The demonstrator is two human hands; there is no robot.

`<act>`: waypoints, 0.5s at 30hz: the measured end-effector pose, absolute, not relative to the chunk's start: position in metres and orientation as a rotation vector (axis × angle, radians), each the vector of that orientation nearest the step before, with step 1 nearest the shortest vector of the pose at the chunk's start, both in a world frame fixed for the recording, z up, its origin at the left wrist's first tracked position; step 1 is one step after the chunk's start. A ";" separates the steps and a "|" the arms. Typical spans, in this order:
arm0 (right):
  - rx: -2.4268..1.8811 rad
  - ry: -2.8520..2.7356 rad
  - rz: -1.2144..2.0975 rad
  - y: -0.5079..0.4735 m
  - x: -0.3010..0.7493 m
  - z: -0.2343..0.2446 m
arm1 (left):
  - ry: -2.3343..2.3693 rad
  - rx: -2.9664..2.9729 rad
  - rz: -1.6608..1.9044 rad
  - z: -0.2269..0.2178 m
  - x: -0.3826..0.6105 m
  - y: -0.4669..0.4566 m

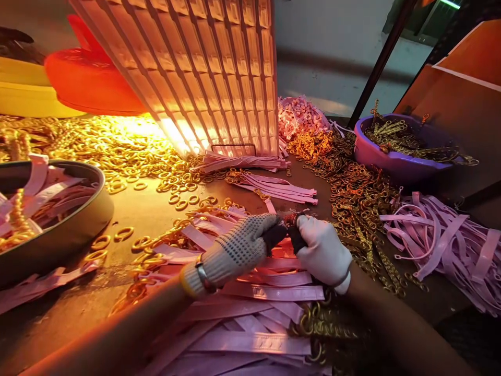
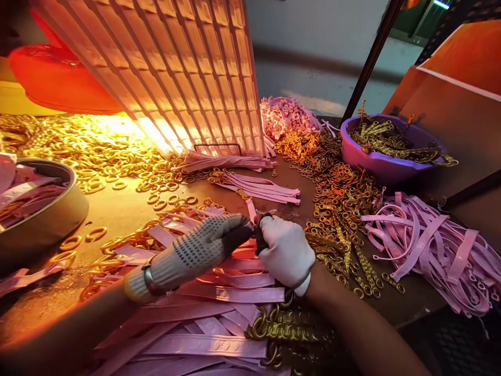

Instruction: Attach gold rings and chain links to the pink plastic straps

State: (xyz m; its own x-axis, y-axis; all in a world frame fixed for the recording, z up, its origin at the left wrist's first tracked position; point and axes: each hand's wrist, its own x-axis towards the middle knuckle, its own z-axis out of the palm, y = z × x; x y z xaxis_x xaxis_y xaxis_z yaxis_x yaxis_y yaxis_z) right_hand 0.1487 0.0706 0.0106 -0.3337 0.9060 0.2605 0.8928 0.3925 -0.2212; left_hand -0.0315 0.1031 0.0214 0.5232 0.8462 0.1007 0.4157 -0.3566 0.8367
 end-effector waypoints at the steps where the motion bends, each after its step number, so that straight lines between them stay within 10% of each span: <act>1: -1.574 -2.312 0.035 0.071 0.149 0.009 | 1.000 1.983 0.643 0.018 -0.031 0.105; 15: -1.697 -2.465 0.312 0.063 0.156 0.042 | 0.997 1.776 0.758 0.005 -0.028 0.091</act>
State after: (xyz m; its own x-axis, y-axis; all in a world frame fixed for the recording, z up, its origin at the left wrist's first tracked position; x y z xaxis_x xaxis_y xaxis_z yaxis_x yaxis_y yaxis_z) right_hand 0.1559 0.0626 0.0418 -0.3579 0.9337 -0.0078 0.9063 0.3453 -0.2438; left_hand -0.0276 0.0908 0.0053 0.4799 0.8747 0.0682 0.2998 -0.2366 0.9242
